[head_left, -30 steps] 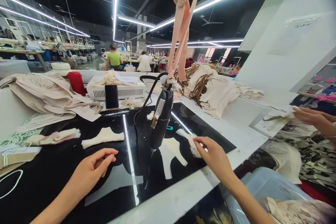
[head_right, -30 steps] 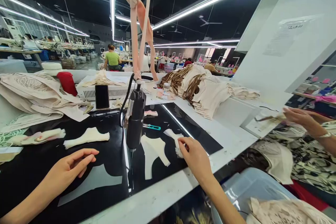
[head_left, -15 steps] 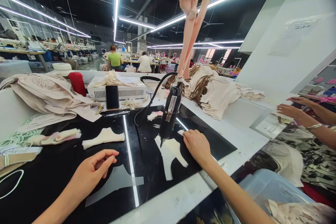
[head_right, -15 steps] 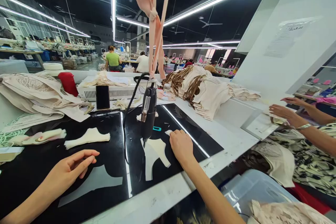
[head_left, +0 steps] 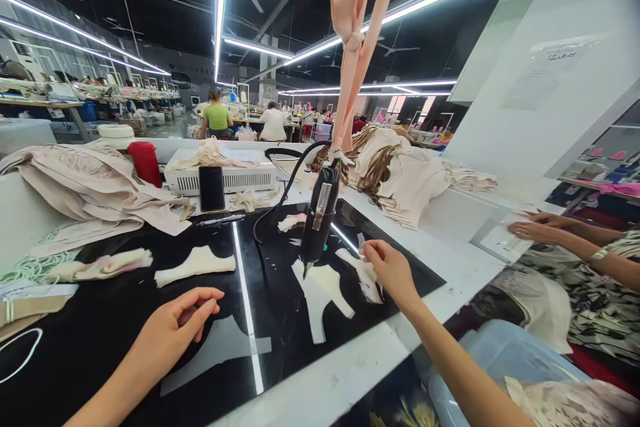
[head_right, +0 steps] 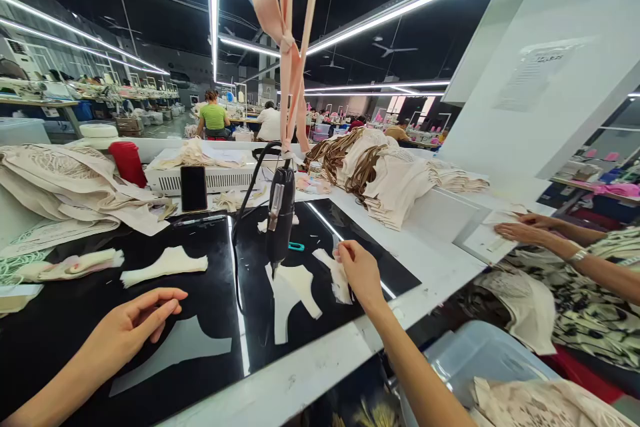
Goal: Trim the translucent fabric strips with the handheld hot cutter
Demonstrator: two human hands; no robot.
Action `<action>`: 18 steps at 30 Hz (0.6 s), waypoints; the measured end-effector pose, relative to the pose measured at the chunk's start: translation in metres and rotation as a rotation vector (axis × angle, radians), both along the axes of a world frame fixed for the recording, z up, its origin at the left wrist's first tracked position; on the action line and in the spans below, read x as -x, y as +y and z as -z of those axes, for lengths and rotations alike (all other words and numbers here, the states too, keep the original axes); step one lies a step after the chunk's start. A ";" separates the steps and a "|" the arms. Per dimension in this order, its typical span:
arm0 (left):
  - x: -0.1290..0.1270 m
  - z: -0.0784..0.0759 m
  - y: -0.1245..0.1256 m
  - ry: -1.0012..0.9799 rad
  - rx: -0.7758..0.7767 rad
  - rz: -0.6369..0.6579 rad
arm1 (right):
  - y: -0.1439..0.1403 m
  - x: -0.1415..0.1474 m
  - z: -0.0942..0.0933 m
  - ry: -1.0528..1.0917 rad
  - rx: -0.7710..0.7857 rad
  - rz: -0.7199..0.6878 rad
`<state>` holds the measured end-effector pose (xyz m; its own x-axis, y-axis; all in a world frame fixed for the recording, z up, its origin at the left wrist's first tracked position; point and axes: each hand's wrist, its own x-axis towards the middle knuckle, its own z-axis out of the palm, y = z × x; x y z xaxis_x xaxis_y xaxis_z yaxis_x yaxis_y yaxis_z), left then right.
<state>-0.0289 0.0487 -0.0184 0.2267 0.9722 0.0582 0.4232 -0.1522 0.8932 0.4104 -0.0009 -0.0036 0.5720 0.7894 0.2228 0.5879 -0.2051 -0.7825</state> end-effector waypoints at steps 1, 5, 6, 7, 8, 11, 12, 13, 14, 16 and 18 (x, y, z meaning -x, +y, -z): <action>-0.001 -0.001 -0.001 0.000 -0.002 -0.001 | 0.000 -0.004 0.001 0.069 -0.038 0.022; -0.002 -0.003 -0.001 -0.013 -0.013 -0.009 | -0.004 -0.015 0.004 0.311 -0.195 0.128; -0.003 -0.004 -0.001 -0.016 -0.016 -0.010 | -0.006 -0.017 0.004 0.357 -0.234 0.156; -0.003 -0.004 -0.001 -0.016 -0.017 -0.011 | -0.007 -0.017 0.003 0.396 -0.274 0.183; -0.003 -0.005 -0.001 -0.014 -0.017 -0.011 | -0.009 -0.018 0.002 0.428 -0.312 0.205; -0.004 -0.007 -0.003 -0.005 -0.011 -0.010 | -0.012 -0.013 -0.003 0.490 -0.418 0.229; -0.004 -0.008 -0.003 -0.005 -0.006 -0.011 | -0.014 -0.009 -0.005 0.503 -0.443 0.218; -0.004 -0.008 -0.004 -0.006 -0.001 -0.014 | -0.015 -0.003 -0.008 0.515 -0.462 0.200; -0.004 -0.008 -0.004 -0.009 0.006 -0.018 | -0.017 0.005 -0.011 0.524 -0.473 0.171; -0.005 -0.007 -0.003 -0.017 0.018 -0.022 | -0.023 0.026 -0.017 0.536 -0.467 0.084; -0.005 -0.005 -0.002 -0.026 0.021 -0.007 | -0.031 0.053 -0.024 0.537 -0.416 -0.060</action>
